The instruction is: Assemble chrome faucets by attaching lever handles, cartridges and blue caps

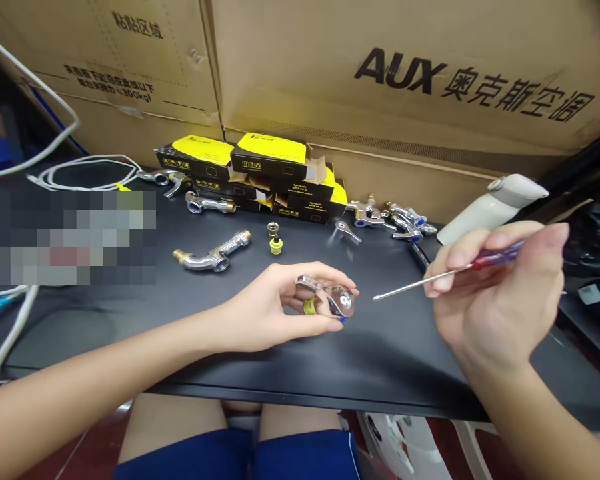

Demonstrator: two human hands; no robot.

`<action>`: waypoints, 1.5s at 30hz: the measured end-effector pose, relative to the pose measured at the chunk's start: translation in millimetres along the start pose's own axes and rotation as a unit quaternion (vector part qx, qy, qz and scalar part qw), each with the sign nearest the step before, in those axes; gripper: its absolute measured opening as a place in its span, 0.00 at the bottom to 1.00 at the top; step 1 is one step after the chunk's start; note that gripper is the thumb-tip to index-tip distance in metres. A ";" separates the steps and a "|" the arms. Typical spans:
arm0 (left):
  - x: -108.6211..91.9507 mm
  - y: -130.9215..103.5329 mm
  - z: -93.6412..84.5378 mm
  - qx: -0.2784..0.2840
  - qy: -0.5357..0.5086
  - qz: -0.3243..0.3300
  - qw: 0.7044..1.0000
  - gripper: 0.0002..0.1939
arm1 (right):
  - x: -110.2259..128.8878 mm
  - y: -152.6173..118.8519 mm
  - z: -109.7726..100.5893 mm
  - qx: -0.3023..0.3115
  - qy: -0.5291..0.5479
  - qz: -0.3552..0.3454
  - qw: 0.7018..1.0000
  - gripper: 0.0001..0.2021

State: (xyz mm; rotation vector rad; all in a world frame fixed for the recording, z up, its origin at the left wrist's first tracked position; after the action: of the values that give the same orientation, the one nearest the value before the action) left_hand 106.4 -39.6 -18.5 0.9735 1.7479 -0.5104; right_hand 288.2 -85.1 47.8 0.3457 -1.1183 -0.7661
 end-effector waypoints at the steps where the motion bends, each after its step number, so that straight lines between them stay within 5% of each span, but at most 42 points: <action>1: 0.5 -0.1 0.3 0.000 -0.001 -0.003 1.000 0.19 | 2.4 -0.6 1.2 0.009 -0.002 -0.011 1.000 0.14; 13: -0.2 -1.6 2.2 0.000 -0.018 -0.011 1.000 0.19 | 5.0 -10.4 13.9 0.111 -0.025 -0.061 0.992 0.11; 27: -2.8 -1.4 1.2 0.019 0.001 -0.026 0.999 0.20 | 3.2 -11.7 11.4 0.058 -0.050 -0.060 0.995 0.11; 45: 1.2 -1.7 3.2 0.012 0.016 -0.019 1.000 0.21 | 4.2 -13.0 13.3 0.085 -0.035 -0.041 0.995 0.16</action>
State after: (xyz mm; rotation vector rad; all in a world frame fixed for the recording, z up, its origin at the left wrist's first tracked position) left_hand 106.7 -42.5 -21.0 0.9716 1.7944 -0.5445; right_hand 272.3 -95.5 48.3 0.5133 -1.2442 -0.7617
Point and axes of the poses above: each hand's wrist, its own y-axis towards the middle knuckle, its own z-axis out of the palm, x = y × z, the point moved 7 cm from there along y, towards the middle knuckle, and after that the axes turned 12 degrees about y, right-handed, at the moved point
